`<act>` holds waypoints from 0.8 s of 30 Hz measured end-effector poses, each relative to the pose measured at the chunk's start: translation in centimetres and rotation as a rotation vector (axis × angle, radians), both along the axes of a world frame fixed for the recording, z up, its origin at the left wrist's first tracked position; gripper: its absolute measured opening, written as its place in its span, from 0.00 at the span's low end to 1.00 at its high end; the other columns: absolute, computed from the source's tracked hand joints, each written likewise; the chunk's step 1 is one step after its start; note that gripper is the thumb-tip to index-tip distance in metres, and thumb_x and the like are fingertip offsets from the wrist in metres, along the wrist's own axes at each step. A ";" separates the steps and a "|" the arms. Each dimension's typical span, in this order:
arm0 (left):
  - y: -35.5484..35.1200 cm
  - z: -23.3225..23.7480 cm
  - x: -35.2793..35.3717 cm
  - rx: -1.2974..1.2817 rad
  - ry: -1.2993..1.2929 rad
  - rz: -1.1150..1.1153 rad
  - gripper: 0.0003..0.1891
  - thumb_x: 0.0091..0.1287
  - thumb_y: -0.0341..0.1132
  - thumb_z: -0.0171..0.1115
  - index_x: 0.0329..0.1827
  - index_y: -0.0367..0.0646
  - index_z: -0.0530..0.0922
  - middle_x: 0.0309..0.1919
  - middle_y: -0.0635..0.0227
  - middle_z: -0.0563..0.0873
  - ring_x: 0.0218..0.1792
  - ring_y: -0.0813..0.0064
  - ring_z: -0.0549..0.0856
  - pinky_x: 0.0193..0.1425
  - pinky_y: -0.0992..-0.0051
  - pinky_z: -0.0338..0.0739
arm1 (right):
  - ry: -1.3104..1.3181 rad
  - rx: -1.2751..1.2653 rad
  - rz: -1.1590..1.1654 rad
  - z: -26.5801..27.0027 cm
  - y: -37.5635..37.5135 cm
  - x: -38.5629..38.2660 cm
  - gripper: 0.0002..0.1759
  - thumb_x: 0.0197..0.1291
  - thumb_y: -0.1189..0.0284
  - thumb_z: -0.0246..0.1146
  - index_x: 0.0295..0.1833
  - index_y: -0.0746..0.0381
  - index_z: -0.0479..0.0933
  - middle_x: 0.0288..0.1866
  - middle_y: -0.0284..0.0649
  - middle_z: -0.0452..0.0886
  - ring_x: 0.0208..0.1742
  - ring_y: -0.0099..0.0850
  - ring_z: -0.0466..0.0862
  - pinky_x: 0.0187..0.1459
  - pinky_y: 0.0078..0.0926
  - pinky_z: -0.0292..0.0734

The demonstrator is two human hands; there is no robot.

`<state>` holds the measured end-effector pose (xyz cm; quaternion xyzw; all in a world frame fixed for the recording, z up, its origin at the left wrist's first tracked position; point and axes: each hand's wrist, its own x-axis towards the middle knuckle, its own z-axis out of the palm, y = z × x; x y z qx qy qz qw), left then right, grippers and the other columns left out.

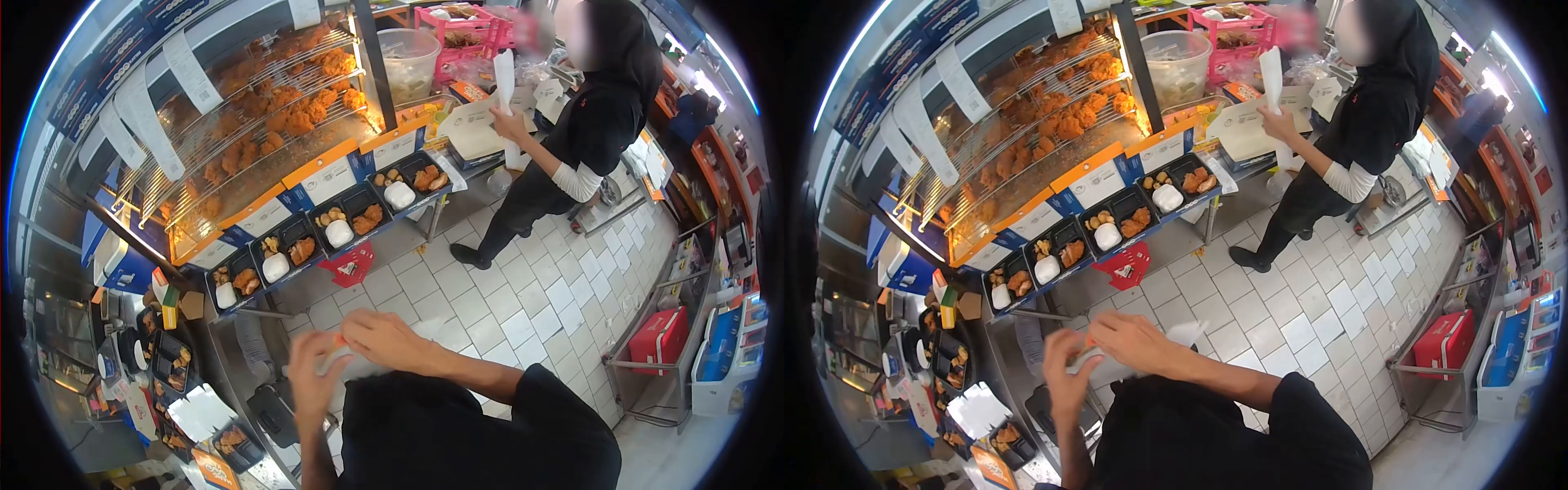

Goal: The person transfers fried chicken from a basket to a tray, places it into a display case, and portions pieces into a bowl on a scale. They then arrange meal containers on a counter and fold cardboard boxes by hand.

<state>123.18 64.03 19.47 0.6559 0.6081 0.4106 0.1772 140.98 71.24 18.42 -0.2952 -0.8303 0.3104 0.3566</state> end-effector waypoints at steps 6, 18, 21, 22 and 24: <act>0.0 -1.4 -5.5 -0.106 -0.226 0.261 0.06 0.57 0.20 0.68 0.36 0.34 0.81 0.33 0.65 0.84 0.37 0.78 0.81 0.41 0.78 0.73 | 0.009 0.395 -0.097 0.2 2.1 -0.7 0.10 0.54 0.76 0.62 0.44 0.59 0.75 0.40 0.38 0.79 0.40 0.40 0.83 0.41 0.37 0.80; 0.7 -0.9 -3.2 -0.212 -0.603 0.206 0.04 0.69 0.28 0.65 0.39 0.36 0.80 0.30 0.74 0.82 0.32 0.86 0.77 0.39 0.84 0.70 | 0.081 0.266 0.133 -2.5 0.4 -2.4 0.16 0.56 0.75 0.61 0.52 0.59 0.76 0.45 0.41 0.78 0.40 0.34 0.83 0.32 0.32 0.80; 0.8 -1.3 -4.2 -0.247 -0.567 0.085 0.03 0.68 0.26 0.65 0.39 0.35 0.81 0.33 0.71 0.83 0.36 0.83 0.81 0.42 0.82 0.73 | 0.173 0.141 0.044 -2.3 0.1 -2.4 0.13 0.55 0.77 0.62 0.47 0.60 0.78 0.46 0.38 0.77 0.41 0.33 0.82 0.29 0.28 0.79; 0.8 -1.4 -4.2 -0.226 -0.530 0.043 0.03 0.68 0.25 0.65 0.39 0.35 0.80 0.35 0.71 0.83 0.37 0.83 0.81 0.43 0.82 0.73 | 0.186 0.236 0.025 -2.5 0.2 -2.1 0.11 0.54 0.77 0.63 0.45 0.60 0.78 0.46 0.37 0.77 0.41 0.32 0.81 0.29 0.27 0.79; 0.8 -1.5 -3.6 -0.186 -0.529 0.032 0.03 0.67 0.26 0.66 0.39 0.35 0.81 0.36 0.71 0.83 0.38 0.83 0.80 0.43 0.82 0.73 | 0.185 0.349 -0.007 -2.8 0.3 -2.0 0.09 0.53 0.78 0.65 0.42 0.61 0.79 0.46 0.36 0.77 0.41 0.32 0.81 0.28 0.25 0.78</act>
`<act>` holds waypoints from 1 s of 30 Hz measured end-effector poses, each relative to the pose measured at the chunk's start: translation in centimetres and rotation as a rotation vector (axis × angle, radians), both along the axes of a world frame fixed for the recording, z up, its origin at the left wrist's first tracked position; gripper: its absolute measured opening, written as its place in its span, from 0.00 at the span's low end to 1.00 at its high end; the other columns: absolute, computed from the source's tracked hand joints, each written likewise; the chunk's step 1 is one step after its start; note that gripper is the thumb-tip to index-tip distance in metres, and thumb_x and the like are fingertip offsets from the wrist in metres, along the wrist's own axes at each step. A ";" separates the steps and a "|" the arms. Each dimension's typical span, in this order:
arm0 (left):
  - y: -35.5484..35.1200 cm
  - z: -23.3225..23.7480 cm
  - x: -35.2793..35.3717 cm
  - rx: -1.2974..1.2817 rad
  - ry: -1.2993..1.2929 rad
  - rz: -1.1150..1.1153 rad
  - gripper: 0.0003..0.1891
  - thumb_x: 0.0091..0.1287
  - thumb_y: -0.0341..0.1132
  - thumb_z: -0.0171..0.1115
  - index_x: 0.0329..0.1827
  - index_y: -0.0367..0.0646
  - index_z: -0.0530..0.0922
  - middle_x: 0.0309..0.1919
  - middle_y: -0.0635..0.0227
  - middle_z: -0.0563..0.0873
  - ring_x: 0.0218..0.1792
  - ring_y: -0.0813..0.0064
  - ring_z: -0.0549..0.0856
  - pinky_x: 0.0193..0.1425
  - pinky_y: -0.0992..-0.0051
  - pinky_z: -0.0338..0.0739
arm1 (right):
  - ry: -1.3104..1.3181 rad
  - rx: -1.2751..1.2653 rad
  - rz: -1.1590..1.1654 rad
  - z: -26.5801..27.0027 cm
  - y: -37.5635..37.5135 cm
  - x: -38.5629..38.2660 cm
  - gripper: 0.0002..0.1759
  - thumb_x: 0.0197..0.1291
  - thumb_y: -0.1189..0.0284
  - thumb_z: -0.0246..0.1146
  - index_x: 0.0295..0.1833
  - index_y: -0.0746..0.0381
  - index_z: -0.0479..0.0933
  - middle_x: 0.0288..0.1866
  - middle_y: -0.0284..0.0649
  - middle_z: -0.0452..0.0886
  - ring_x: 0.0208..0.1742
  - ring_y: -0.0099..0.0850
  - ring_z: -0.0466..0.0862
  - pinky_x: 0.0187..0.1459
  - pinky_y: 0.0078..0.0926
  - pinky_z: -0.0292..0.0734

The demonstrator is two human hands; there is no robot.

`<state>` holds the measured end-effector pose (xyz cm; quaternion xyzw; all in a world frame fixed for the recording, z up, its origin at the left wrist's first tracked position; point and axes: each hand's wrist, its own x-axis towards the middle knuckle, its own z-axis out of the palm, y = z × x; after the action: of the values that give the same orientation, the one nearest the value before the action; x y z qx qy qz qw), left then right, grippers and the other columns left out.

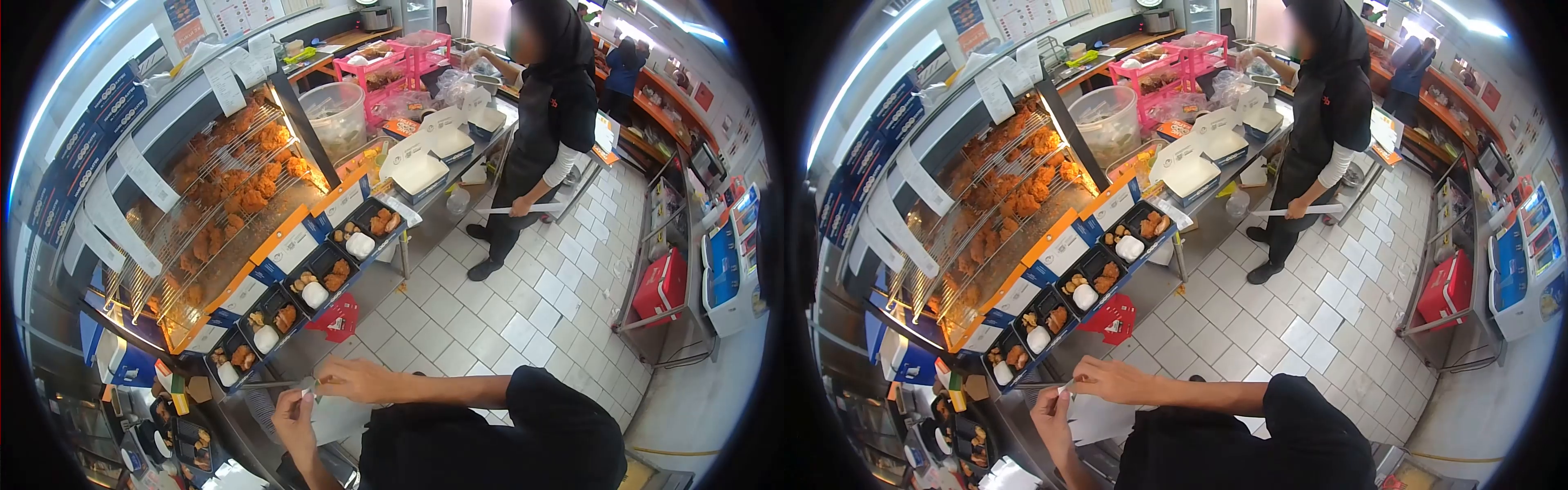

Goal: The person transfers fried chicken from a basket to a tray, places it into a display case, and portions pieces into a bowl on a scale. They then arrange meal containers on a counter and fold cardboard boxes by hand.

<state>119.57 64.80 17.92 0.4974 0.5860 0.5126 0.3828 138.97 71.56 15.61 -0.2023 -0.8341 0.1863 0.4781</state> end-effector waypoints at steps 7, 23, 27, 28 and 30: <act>-0.6 -0.4 1.8 -0.063 -0.057 0.001 0.03 0.67 0.26 0.66 0.40 0.35 0.82 0.36 0.71 0.84 0.37 0.84 0.80 0.45 0.82 0.71 | 0.094 -0.112 0.076 -0.1 0.3 0.7 0.07 0.52 0.74 0.71 0.36 0.60 0.81 0.37 0.34 0.78 0.38 0.30 0.81 0.32 0.27 0.77; -2.9 0.4 3.0 0.158 0.518 0.102 0.04 0.57 0.19 0.67 0.30 0.30 0.79 0.38 0.59 0.86 0.38 0.71 0.86 0.37 0.75 0.79 | 0.190 -0.719 0.321 0.2 -1.0 -0.2 0.11 0.51 0.77 0.75 0.37 0.63 0.79 0.37 0.37 0.79 0.39 0.31 0.83 0.41 0.25 0.77; -2.6 1.2 -0.8 0.200 0.614 0.352 0.08 0.57 0.17 0.62 0.31 0.36 0.72 0.38 0.57 0.83 0.40 0.66 0.83 0.44 0.68 0.77 | 0.151 -0.706 0.088 1.1 -0.1 0.2 0.17 0.55 0.76 0.71 0.50 0.61 0.76 0.38 0.40 0.79 0.41 0.37 0.83 0.44 0.31 0.77; -2.2 0.9 -0.4 0.292 0.423 0.402 0.08 0.58 0.17 0.60 0.34 0.37 0.71 0.38 0.59 0.80 0.40 0.67 0.81 0.46 0.69 0.76 | 0.191 -0.742 0.081 1.3 -0.1 -0.4 0.20 0.55 0.75 0.70 0.53 0.61 0.75 0.40 0.41 0.79 0.42 0.38 0.83 0.45 0.33 0.77; 0.1 1.4 2.2 0.468 0.037 0.489 0.09 0.60 0.18 0.55 0.40 0.39 0.69 0.38 0.63 0.75 0.40 0.71 0.77 0.49 0.70 0.73 | 0.251 -0.701 0.031 1.7 -0.3 -2.2 0.22 0.56 0.74 0.69 0.57 0.61 0.74 0.44 0.43 0.79 0.46 0.40 0.82 0.47 0.35 0.76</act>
<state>121.73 64.88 19.35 0.4255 0.5612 0.7008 0.1133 136.77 71.24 17.27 -0.3167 -0.6576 0.4910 0.4756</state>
